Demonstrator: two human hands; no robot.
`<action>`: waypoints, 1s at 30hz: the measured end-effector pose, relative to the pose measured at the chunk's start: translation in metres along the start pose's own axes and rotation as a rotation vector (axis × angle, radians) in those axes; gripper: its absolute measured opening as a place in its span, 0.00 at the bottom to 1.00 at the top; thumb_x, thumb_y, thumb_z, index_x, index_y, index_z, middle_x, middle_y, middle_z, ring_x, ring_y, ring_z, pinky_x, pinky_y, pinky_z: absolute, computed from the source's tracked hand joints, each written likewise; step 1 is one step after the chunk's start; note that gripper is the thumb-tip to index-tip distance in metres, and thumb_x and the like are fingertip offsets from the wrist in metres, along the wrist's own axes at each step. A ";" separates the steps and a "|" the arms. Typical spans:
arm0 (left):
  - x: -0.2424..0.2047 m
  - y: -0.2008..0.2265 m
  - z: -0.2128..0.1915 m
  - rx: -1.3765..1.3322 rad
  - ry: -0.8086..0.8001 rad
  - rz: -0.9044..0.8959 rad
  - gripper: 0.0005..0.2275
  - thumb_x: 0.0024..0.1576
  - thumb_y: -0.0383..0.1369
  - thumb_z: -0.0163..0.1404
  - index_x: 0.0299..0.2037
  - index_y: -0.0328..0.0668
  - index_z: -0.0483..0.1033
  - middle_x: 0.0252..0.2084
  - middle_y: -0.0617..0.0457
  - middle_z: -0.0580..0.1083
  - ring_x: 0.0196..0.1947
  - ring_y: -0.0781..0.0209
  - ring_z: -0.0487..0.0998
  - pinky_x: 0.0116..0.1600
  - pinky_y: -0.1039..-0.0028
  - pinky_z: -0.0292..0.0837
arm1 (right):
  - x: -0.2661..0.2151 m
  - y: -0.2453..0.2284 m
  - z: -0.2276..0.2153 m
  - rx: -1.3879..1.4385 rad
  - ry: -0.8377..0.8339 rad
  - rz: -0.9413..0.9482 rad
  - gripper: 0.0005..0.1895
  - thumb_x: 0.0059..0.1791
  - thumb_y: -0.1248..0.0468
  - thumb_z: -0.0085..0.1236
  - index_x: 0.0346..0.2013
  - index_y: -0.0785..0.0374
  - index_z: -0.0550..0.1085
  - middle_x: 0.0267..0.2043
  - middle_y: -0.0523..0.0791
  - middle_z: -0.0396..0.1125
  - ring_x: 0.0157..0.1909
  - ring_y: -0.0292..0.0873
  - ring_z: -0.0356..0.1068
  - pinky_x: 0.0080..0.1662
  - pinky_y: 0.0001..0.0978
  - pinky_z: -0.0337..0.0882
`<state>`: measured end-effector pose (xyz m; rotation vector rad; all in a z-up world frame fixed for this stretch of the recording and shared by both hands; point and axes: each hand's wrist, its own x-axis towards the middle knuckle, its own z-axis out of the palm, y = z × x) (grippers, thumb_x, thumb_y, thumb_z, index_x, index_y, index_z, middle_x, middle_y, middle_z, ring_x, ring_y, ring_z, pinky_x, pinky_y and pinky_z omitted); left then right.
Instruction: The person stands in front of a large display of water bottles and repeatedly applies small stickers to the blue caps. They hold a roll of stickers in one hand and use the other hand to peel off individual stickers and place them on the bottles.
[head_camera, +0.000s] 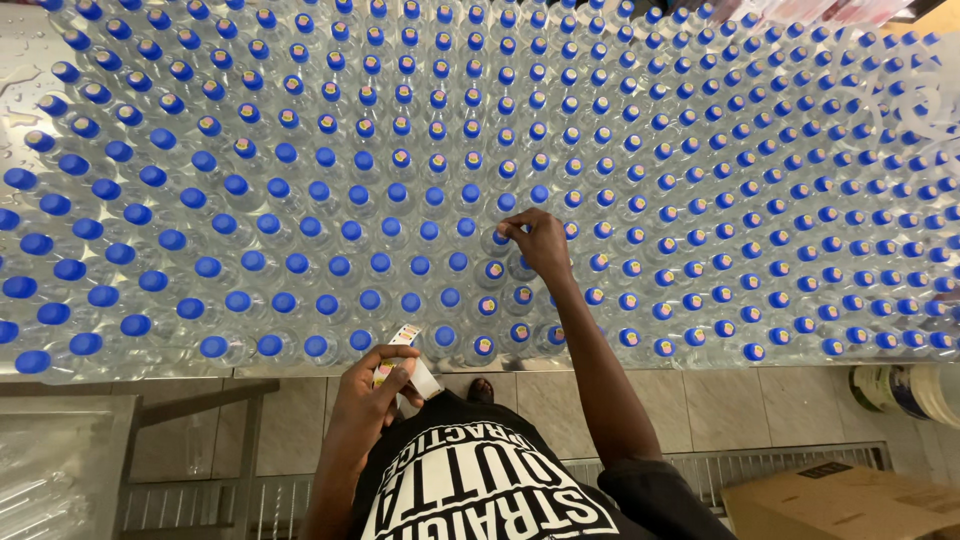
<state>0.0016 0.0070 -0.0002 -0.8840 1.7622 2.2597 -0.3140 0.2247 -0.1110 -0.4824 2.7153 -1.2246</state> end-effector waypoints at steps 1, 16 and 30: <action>0.000 -0.001 0.000 -0.011 0.001 0.016 0.10 0.63 0.30 0.55 0.51 0.38 0.84 0.30 0.39 0.82 0.25 0.61 0.83 0.21 0.80 0.56 | 0.002 0.003 0.002 0.009 0.018 -0.018 0.10 0.52 0.57 0.71 0.43 0.57 0.88 0.42 0.44 0.80 0.39 0.43 0.78 0.38 0.39 0.72; 0.000 0.005 0.029 -0.025 0.037 0.100 0.09 0.63 0.32 0.56 0.49 0.38 0.84 0.29 0.39 0.82 0.24 0.61 0.84 0.20 0.81 0.57 | -0.064 -0.054 -0.029 0.132 0.162 -0.190 0.14 0.60 0.68 0.52 0.58 0.65 0.80 0.52 0.50 0.77 0.51 0.51 0.78 0.48 0.41 0.78; 0.023 0.016 0.111 -0.232 0.063 0.240 0.13 0.69 0.36 0.52 0.55 0.35 0.80 0.28 0.36 0.82 0.21 0.60 0.82 0.19 0.82 0.63 | -0.203 -0.053 -0.040 0.842 -0.210 -0.028 0.20 0.51 0.71 0.72 0.52 0.67 0.71 0.42 0.52 0.78 0.46 0.45 0.81 0.55 0.43 0.81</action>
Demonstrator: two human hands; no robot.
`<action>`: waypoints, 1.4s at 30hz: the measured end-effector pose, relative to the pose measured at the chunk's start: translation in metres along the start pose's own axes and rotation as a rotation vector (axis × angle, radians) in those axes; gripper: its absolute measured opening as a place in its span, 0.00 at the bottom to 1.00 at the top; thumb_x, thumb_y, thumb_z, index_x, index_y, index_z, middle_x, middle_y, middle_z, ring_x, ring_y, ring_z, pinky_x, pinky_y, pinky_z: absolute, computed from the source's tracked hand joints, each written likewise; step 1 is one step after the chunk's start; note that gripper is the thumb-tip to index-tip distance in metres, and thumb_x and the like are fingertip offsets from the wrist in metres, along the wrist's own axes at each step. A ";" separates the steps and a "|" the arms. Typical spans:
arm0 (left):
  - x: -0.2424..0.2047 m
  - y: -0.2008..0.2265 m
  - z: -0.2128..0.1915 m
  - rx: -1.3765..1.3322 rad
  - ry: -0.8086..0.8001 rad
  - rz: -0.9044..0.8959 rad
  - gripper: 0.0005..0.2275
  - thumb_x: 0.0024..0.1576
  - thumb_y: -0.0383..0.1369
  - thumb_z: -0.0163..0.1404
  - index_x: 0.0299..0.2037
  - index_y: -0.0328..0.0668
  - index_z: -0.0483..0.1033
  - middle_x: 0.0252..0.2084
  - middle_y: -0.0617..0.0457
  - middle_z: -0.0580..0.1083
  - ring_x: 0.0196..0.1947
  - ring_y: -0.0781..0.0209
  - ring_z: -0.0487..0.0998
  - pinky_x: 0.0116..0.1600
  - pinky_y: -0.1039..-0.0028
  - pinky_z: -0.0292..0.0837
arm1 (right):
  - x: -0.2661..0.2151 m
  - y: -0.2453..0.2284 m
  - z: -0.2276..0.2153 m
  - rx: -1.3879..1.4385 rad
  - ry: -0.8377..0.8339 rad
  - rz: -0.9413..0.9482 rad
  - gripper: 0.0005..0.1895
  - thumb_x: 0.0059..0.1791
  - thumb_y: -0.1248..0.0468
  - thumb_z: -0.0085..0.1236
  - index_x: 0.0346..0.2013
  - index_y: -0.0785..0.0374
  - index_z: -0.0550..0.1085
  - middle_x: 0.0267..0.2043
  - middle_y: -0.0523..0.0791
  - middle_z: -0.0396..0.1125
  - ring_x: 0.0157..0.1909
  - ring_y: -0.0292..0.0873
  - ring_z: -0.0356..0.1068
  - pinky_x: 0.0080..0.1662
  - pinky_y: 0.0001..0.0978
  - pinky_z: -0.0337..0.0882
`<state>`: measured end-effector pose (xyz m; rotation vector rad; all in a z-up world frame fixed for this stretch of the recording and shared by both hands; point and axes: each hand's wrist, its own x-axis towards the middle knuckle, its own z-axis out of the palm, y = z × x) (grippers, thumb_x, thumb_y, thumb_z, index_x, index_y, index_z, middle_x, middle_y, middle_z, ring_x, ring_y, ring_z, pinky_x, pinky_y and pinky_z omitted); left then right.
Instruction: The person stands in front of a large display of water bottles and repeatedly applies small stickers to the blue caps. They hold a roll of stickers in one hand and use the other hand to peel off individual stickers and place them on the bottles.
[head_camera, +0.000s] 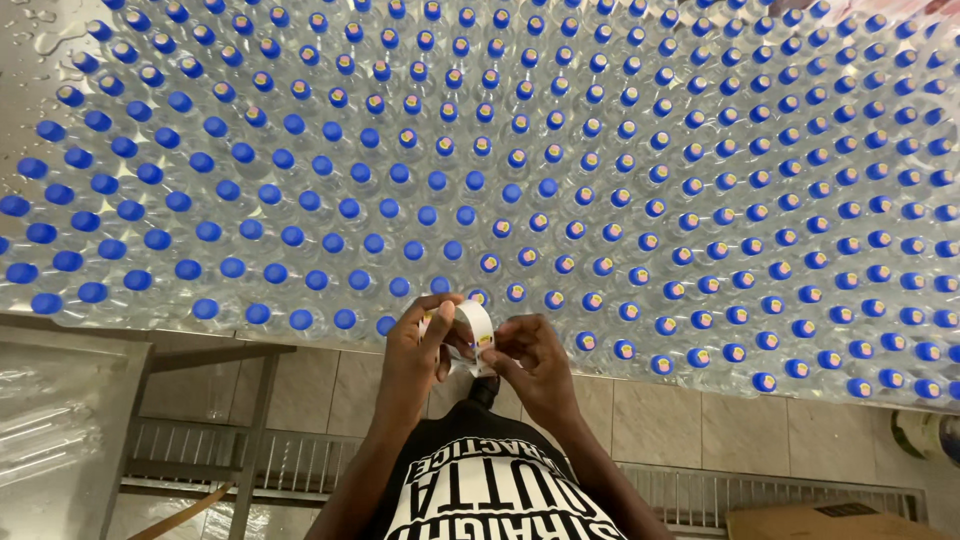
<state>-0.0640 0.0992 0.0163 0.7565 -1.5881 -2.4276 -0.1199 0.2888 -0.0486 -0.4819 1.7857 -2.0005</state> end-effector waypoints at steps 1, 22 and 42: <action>-0.003 -0.003 0.006 0.006 -0.013 -0.011 0.15 0.69 0.38 0.52 0.57 0.34 0.79 0.29 0.35 0.81 0.23 0.57 0.83 0.19 0.81 0.64 | -0.003 -0.005 -0.002 -0.028 0.034 0.003 0.19 0.50 0.71 0.72 0.52 0.68 0.72 0.41 0.52 0.79 0.45 0.45 0.82 0.53 0.42 0.82; -0.029 -0.001 0.018 0.131 -0.051 0.100 0.16 0.61 0.27 0.62 0.59 0.35 0.80 0.27 0.44 0.81 0.28 0.64 0.83 0.33 0.78 0.78 | -0.019 -0.078 0.002 -0.622 0.062 -0.506 0.08 0.49 0.68 0.71 0.44 0.60 0.86 0.45 0.47 0.79 0.45 0.52 0.82 0.47 0.43 0.82; -0.074 0.031 -0.032 0.470 -0.004 -0.006 0.06 0.57 0.36 0.60 0.43 0.58 0.86 0.28 0.68 0.77 0.33 0.73 0.76 0.45 0.72 0.71 | -0.056 -0.085 0.088 -0.970 0.099 -0.690 0.04 0.54 0.76 0.64 0.40 0.65 0.80 0.43 0.47 0.77 0.43 0.48 0.77 0.46 0.38 0.77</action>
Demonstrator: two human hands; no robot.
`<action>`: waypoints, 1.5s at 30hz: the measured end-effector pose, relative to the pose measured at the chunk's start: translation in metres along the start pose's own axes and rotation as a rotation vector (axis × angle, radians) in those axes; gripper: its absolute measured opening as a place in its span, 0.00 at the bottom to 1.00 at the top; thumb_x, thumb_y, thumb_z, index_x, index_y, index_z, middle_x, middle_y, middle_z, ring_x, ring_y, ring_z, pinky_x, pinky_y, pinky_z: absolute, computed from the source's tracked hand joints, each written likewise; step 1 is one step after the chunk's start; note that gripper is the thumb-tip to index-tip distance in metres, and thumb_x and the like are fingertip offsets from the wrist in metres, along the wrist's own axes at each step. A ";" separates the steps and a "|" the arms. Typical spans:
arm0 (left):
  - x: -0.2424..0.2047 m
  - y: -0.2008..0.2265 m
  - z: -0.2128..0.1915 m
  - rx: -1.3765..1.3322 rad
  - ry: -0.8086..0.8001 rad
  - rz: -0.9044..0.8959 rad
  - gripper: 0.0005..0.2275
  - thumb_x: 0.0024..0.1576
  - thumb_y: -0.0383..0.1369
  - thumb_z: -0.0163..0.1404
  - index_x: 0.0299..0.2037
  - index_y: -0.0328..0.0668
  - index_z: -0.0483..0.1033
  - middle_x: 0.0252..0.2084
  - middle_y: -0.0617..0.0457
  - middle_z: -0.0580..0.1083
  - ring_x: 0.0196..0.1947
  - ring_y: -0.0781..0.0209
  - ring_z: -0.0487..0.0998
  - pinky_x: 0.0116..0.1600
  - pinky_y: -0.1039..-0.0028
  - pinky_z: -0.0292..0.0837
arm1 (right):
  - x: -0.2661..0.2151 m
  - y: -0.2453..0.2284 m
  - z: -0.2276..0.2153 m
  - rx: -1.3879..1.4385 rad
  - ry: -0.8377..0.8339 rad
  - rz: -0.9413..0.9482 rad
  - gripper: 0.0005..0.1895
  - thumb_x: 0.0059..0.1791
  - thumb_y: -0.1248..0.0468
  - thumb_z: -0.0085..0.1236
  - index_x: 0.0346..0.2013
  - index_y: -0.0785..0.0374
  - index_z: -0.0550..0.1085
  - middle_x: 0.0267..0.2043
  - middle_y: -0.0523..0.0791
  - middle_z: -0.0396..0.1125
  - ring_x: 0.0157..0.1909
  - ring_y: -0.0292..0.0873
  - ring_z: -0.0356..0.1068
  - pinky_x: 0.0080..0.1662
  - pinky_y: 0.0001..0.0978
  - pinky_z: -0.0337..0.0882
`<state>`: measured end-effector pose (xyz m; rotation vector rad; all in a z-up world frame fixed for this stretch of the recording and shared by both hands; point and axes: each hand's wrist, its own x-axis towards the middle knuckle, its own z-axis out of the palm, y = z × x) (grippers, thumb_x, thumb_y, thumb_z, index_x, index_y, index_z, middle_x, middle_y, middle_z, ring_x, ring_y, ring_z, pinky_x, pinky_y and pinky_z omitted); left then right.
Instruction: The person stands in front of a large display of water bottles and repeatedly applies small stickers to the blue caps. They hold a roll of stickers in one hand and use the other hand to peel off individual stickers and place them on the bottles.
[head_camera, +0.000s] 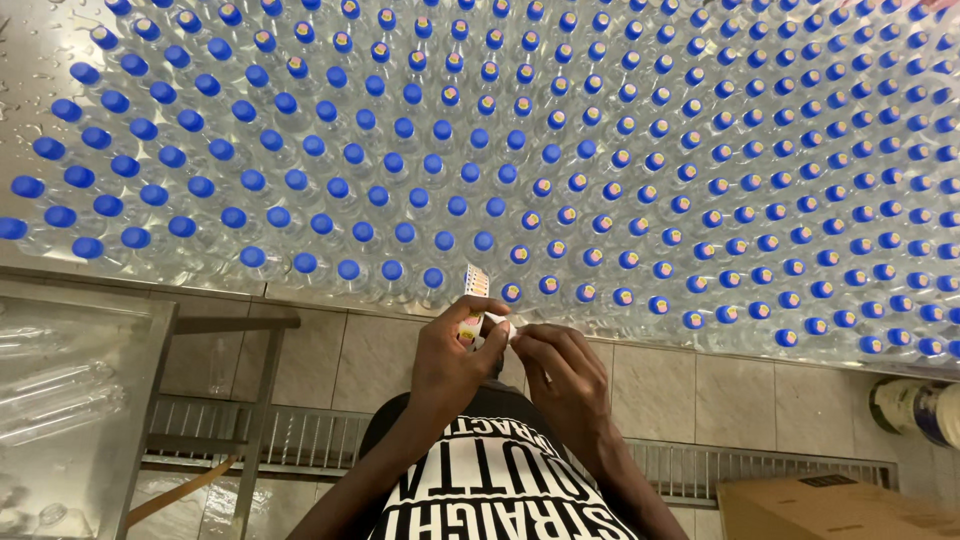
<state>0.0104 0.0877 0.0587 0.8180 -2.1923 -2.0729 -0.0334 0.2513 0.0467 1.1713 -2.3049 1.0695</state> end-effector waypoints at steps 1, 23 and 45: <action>-0.003 -0.003 -0.001 -0.010 -0.002 0.011 0.06 0.58 0.34 0.60 0.43 0.57 0.86 0.27 0.66 0.77 0.31 0.74 0.75 0.41 0.75 0.71 | -0.002 -0.004 0.001 0.020 -0.013 0.030 0.04 0.53 0.76 0.64 0.40 0.66 0.79 0.43 0.48 0.77 0.44 0.48 0.78 0.46 0.37 0.77; -0.017 -0.022 0.000 -0.142 -0.055 0.166 0.07 0.58 0.28 0.61 0.44 0.49 0.89 0.24 0.49 0.83 0.31 0.64 0.82 0.46 0.70 0.80 | -0.030 -0.013 -0.001 0.053 0.118 0.050 0.05 0.49 0.71 0.71 0.37 0.60 0.83 0.41 0.47 0.80 0.41 0.52 0.81 0.45 0.43 0.80; 0.022 -0.009 0.112 -0.348 -0.125 0.102 0.09 0.58 0.23 0.57 0.48 0.35 0.85 0.22 0.44 0.80 0.25 0.61 0.81 0.38 0.74 0.77 | -0.030 0.090 -0.071 0.020 0.183 -0.209 0.06 0.49 0.73 0.71 0.36 0.58 0.87 0.45 0.52 0.80 0.43 0.55 0.81 0.46 0.48 0.80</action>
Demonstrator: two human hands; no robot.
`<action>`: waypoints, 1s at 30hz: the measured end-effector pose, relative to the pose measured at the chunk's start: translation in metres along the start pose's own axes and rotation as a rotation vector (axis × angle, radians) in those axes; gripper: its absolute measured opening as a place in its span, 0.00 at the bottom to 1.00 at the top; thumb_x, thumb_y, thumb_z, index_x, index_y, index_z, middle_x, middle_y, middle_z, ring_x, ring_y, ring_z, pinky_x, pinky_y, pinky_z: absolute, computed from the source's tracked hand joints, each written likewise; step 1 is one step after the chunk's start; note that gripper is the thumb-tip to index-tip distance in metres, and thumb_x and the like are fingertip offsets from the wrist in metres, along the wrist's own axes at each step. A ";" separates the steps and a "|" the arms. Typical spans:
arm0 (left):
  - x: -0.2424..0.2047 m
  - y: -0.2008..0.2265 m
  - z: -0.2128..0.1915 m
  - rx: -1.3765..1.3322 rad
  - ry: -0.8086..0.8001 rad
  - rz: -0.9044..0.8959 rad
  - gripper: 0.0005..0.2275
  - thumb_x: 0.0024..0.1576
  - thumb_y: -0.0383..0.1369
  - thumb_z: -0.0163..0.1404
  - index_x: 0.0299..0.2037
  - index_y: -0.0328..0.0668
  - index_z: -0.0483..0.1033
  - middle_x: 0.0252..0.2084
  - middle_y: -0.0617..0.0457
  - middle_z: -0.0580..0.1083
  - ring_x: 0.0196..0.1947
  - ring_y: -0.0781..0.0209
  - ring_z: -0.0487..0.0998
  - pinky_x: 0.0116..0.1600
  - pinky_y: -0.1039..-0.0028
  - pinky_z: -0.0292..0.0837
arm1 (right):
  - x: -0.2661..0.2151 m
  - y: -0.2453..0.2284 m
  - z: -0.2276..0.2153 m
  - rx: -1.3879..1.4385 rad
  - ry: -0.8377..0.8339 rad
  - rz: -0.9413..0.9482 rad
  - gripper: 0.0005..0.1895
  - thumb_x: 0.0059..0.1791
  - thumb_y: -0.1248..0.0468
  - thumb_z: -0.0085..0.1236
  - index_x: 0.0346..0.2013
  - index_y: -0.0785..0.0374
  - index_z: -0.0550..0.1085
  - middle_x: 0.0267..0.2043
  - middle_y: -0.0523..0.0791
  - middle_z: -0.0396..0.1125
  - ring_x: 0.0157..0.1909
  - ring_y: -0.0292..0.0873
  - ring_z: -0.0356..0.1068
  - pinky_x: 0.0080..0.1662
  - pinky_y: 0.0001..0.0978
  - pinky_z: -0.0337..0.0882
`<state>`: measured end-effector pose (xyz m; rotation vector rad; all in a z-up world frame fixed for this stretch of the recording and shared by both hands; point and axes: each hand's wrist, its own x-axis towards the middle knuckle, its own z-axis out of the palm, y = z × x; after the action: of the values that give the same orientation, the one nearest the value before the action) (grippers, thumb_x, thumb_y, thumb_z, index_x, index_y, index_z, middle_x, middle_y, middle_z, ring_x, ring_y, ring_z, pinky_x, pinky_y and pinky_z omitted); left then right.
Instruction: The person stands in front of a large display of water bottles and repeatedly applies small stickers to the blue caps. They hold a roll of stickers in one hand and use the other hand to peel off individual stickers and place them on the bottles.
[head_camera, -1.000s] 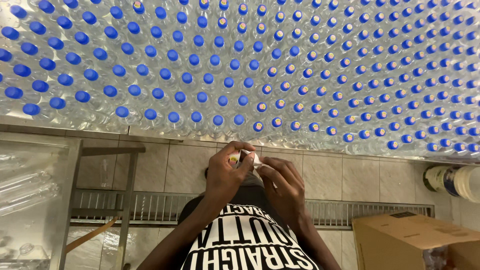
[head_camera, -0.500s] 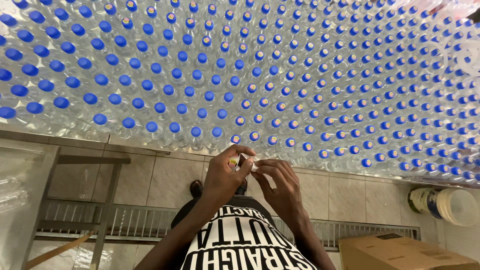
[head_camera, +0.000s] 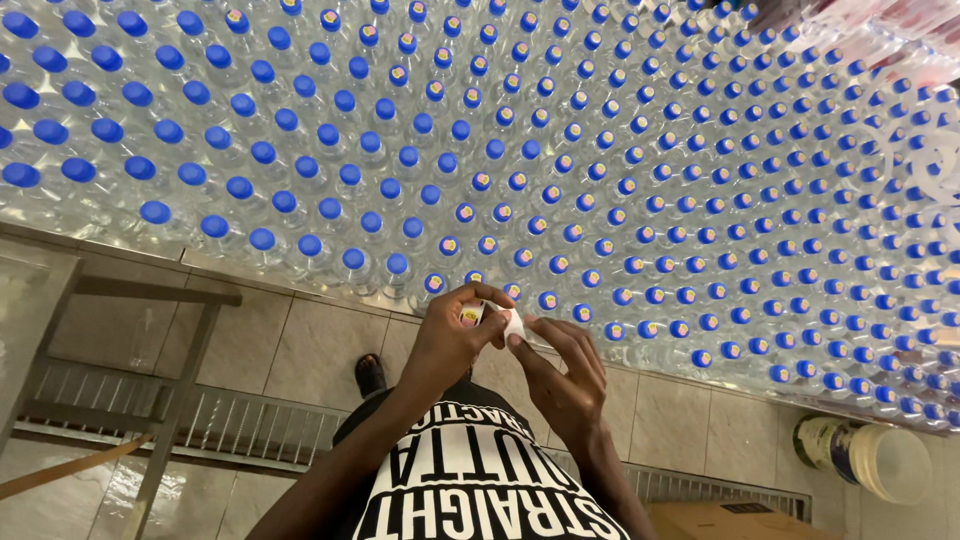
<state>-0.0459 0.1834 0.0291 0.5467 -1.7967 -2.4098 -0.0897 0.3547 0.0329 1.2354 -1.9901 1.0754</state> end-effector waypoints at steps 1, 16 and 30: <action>0.000 0.002 0.002 -0.035 0.005 -0.005 0.09 0.58 0.23 0.57 0.48 0.35 0.84 0.22 0.44 0.80 0.26 0.62 0.82 0.37 0.75 0.77 | -0.002 0.003 -0.002 0.012 0.008 -0.003 0.07 0.48 0.73 0.71 0.35 0.58 0.87 0.44 0.52 0.80 0.41 0.55 0.81 0.45 0.48 0.80; 0.003 0.004 -0.003 0.021 -0.058 0.029 0.08 0.60 0.24 0.58 0.49 0.35 0.86 0.24 0.42 0.80 0.28 0.61 0.82 0.41 0.71 0.77 | -0.018 0.017 -0.003 0.284 -0.058 0.449 0.08 0.48 0.74 0.71 0.41 0.63 0.88 0.39 0.50 0.78 0.42 0.51 0.81 0.46 0.45 0.79; 0.002 0.004 -0.015 0.107 -0.188 0.016 0.11 0.62 0.33 0.63 0.50 0.36 0.88 0.29 0.43 0.83 0.35 0.60 0.82 0.48 0.67 0.80 | -0.010 0.002 0.007 0.344 0.022 0.662 0.10 0.49 0.76 0.70 0.45 0.67 0.87 0.37 0.52 0.77 0.39 0.46 0.79 0.45 0.39 0.78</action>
<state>-0.0429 0.1683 0.0286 0.3222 -2.0045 -2.4381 -0.0880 0.3542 0.0209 0.6993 -2.3276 1.7941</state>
